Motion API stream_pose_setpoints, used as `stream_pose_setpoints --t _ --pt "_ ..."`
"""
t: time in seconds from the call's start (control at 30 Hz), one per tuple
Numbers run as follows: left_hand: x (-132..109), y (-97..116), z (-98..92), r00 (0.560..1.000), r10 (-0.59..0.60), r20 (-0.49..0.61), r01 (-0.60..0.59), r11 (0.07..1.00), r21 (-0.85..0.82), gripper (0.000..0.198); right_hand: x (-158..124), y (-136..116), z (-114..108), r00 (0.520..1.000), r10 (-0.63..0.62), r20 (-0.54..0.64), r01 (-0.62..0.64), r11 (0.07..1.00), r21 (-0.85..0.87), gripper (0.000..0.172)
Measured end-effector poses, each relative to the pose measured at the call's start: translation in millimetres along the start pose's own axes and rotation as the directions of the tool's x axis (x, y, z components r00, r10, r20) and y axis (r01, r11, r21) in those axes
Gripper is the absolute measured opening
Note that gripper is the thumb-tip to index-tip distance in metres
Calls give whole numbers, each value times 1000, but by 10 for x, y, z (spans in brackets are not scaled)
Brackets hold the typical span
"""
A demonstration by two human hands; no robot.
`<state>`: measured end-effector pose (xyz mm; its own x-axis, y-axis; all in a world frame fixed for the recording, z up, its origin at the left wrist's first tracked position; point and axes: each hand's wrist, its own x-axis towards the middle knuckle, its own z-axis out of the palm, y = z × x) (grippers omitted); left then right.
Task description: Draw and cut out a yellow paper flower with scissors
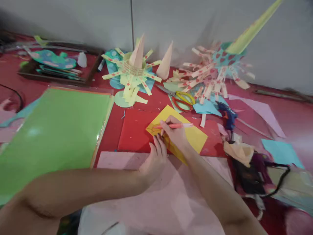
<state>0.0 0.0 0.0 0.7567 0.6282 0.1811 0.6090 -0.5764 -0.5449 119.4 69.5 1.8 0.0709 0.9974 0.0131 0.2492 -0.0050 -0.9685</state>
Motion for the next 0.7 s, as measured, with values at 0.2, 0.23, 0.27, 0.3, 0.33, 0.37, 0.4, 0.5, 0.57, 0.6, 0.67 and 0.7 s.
stream_pose_setpoints --t 0.2,0.23,0.27,0.3,0.33,0.37,0.4,0.5,0.57,0.6,0.67,0.7 --pt "23 3 23 1000 -11 1 11 999 -45 41 8 -19 0 1000 28 -13 -28 1000 1 30" --pt "22 -4 18 1000 -10 -1 10 998 -64 41 6 -26 3 999 33 -16 -33 999 4 30" --pt "21 -12 12 1000 -8 -1 8 997 -79 40 4 -32 8 999 35 -17 -35 999 8 30" --pt "21 -19 8 1000 -7 -1 7 996 -90 39 2 -36 12 999 36 -17 -36 999 10 30" --pt "20 -24 5 1000 -8 2 8 996 -94 39 2 -36 16 999 34 -18 -34 999 10 30" --pt "19 -27 4 1000 -9 3 10 995 -95 39 2 -33 19 999 30 -23 -30 1000 7 30" --pt "18 -28 6 1000 -10 4 10 995 -97 39 3 -27 20 999 24 -34 -24 1000 1 30" --pt "15 -20 17 1000 -9 6 10 994 -112 40 8 -6 17 997 -12 -79 9 999 -36 29" --pt "14 -14 24 1000 -1 17 3 994 -114 41 9 0 11 995 -26 -95 21 998 -54 29" --pt "14 -13 26 1000 4 23 -2 994 -106 41 8 -3 7 995 -24 -94 19 998 -55 29" --pt "15 -14 28 999 12 30 -10 997 -80 41 5 -17 2 997 -9 -71 6 999 -40 30" --pt "16 -15 28 1000 14 25 -13 998 -65 41 3 -26 0 999 -3 -51 1 1000 -27 30"
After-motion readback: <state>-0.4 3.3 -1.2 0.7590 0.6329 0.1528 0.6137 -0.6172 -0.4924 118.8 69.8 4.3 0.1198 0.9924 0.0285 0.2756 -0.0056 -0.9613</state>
